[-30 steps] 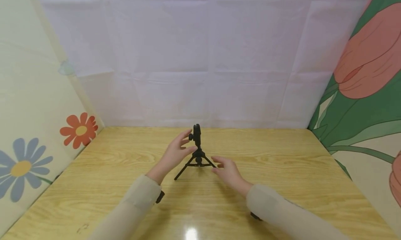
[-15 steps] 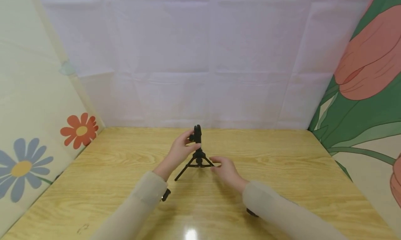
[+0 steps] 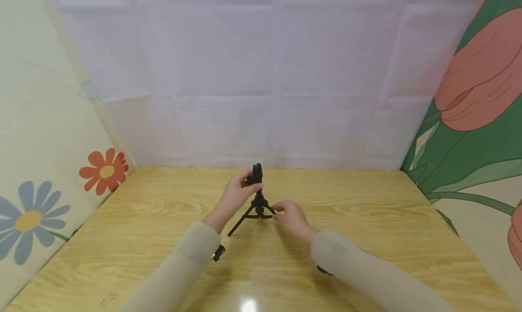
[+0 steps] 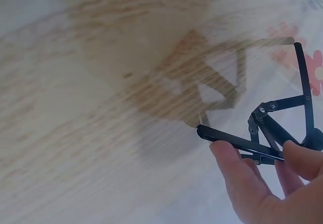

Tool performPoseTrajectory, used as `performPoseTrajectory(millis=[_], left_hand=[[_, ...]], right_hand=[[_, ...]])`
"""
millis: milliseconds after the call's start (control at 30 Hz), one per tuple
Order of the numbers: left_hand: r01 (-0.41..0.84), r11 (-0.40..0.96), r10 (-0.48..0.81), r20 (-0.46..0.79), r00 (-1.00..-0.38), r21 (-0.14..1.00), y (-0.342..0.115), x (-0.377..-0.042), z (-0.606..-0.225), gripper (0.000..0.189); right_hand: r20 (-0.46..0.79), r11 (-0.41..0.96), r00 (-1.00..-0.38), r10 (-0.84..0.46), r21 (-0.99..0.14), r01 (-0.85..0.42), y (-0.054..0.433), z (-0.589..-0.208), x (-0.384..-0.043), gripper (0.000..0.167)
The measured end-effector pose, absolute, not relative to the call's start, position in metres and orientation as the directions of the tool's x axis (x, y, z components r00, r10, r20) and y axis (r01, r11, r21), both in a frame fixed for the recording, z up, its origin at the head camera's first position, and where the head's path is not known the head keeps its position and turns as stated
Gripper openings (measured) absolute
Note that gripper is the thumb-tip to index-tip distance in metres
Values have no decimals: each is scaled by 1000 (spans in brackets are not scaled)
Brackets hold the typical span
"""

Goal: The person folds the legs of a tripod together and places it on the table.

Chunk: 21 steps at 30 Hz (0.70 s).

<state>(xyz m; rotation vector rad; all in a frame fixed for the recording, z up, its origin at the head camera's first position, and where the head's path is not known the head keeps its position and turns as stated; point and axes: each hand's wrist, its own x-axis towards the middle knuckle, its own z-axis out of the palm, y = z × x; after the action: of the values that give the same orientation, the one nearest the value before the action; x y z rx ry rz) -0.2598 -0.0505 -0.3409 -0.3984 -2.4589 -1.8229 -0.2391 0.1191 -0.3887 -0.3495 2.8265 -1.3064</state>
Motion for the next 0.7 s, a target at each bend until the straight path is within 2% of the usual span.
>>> performPoseTrajectory(millis=[367, 700], left_hand=[[260, 287, 169, 219, -961, 922, -51, -265, -337, 51], [310, 324, 192, 259, -947, 894, -51, -266, -336, 40]], right_hand=[[62, 660, -977, -205, -728, -185, 118, -388, -246, 18], [79, 661, -970, -230, -719, -215, 114, -388, -245, 11]])
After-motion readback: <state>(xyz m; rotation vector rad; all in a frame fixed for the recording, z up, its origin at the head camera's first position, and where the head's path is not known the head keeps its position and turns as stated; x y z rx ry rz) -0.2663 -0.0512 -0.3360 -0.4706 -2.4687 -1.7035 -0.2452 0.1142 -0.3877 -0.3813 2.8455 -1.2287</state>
